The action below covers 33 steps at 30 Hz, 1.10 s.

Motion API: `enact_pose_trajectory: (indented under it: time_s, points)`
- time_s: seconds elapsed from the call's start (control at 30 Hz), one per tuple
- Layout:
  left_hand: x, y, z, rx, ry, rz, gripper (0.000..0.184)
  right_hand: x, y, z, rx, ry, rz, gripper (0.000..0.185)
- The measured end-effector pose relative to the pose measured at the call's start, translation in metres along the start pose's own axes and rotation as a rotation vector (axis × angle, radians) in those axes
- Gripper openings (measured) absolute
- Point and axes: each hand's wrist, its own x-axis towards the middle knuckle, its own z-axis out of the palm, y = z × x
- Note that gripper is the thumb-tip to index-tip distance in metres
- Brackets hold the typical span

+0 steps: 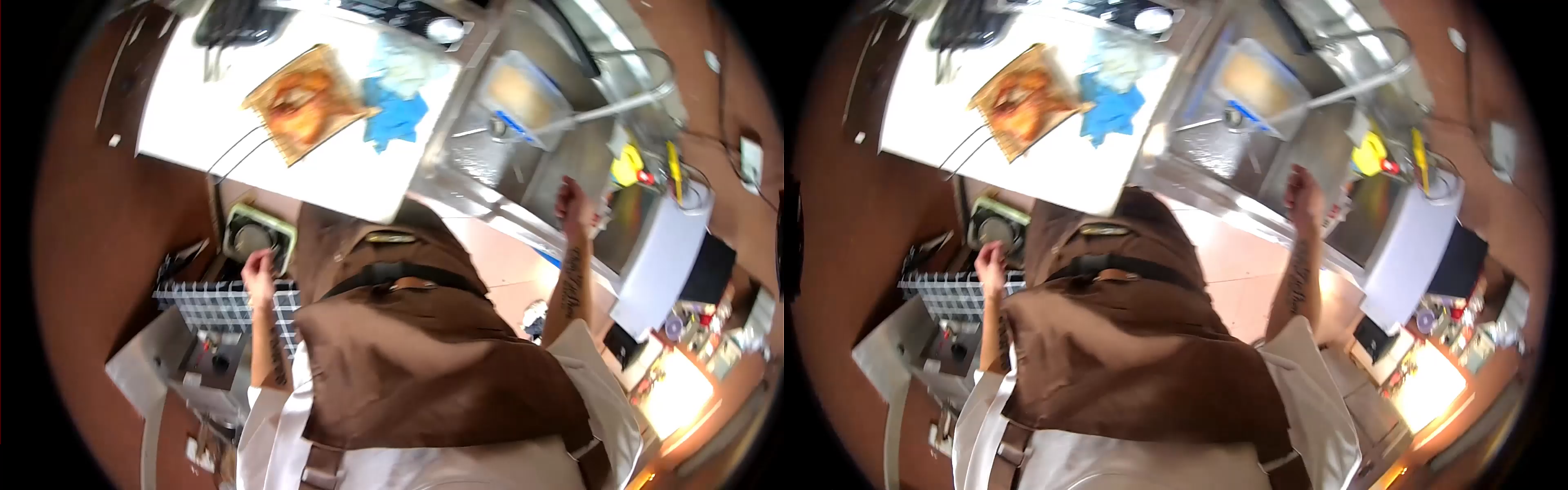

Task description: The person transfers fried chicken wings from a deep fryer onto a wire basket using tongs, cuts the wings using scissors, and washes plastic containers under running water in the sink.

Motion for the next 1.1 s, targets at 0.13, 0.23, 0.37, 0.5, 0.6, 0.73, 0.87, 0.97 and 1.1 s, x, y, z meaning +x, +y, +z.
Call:
enact_pose_trajectory:
  time_s: [0.13, 0.23, 0.37, 0.5, 0.6, 0.73, 0.87, 0.97, 1.1]
  points:
    - [0.003, 0.002, 0.004, -0.082, -0.048, 0.025, 0.012, -0.006, -0.002, 0.012, 0.012, 0.018, -0.041, 0.028]
    - [0.004, 0.001, 0.001, -0.032, -0.064, 0.044, 0.015, -0.008, 0.0, 0.014, 0.026, 0.002, -0.041, 0.03]
    - [0.008, -0.003, -0.002, 0.019, -0.029, 0.032, 0.018, -0.014, -0.002, 0.018, 0.054, -0.021, -0.038, 0.032]
    - [0.008, 0.004, 0.0, 0.03, -0.035, 0.005, 0.017, -0.016, -0.005, 0.02, 0.096, -0.055, -0.026, 0.029]
    - [0.01, 0.005, 0.001, 0.033, -0.041, 0.003, 0.016, -0.016, -0.008, 0.026, 0.146, -0.062, 0.001, 0.027]
    - [0.011, 0.001, -0.001, 0.065, -0.036, -0.015, 0.015, -0.005, -0.002, 0.029, 0.343, -0.117, 0.025, 0.026]
    - [0.011, -0.008, -0.005, 0.016, -0.091, -0.025, 0.015, 0.01, 0.007, 0.019, 0.68, -0.361, 0.129, 0.027]
    - [0.01, -0.013, -0.009, 0.044, -0.104, -0.042, 0.015, 0.02, 0.015, 0.017, 0.953, -0.604, 0.188, 0.028]
    - [0.005, -0.016, -0.011, -0.013, -0.116, -0.102, 0.015, 0.023, 0.019, 0.02, 1.07, -0.739, 0.189, 0.026]
